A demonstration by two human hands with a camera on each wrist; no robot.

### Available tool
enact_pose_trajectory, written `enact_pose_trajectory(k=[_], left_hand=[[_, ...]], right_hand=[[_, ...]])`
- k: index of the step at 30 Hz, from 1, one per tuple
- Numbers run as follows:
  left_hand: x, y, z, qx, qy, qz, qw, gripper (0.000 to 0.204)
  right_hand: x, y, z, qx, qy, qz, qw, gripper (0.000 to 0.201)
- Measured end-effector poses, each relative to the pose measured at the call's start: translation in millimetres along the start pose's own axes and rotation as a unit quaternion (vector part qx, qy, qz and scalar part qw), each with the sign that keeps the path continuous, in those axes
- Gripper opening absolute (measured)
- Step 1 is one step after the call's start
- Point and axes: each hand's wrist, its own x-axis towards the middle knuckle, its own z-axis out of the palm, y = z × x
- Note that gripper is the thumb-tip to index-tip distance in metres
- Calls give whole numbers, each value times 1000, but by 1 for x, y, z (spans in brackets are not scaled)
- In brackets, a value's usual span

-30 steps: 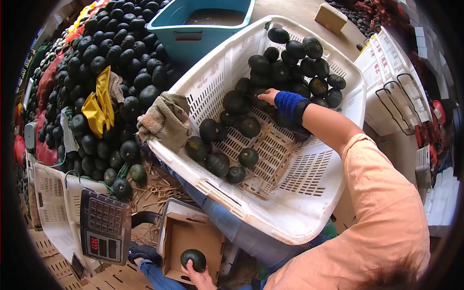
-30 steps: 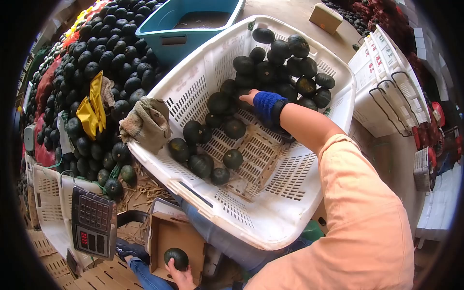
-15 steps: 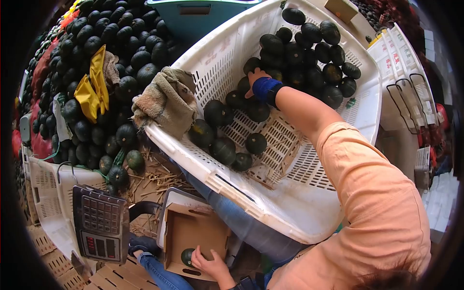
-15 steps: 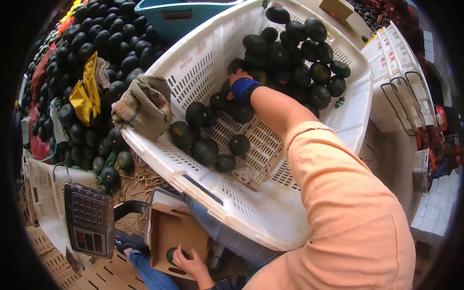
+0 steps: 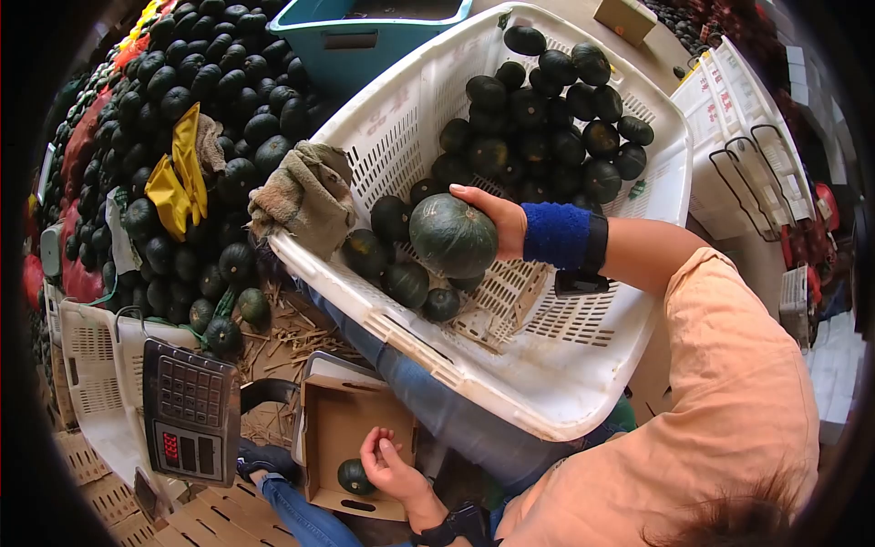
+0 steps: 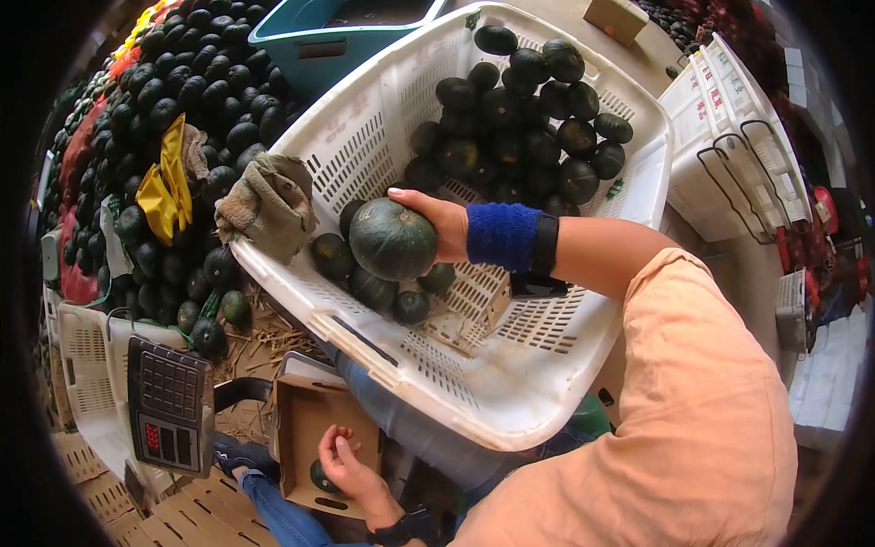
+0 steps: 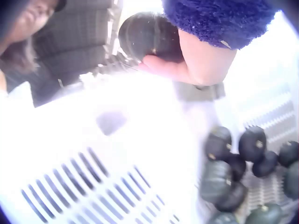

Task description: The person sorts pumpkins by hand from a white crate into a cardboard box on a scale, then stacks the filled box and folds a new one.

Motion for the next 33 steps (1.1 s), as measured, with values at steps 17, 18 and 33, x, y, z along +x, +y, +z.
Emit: enact_pose_trajectory(k=[17,18,33], left_hand=[[37,-32,-50,-91,-43,-106,989,52],[40,-40,-51,37,-48,-45,997,52],[38,8,-26,5,-80,25,996,38]], right_hand=[[138,130,-38,-524,229,33,820,84],[125,120,-32,-456,208,40,864,83],[-13,10,35,47,-7,-31,998,46]])
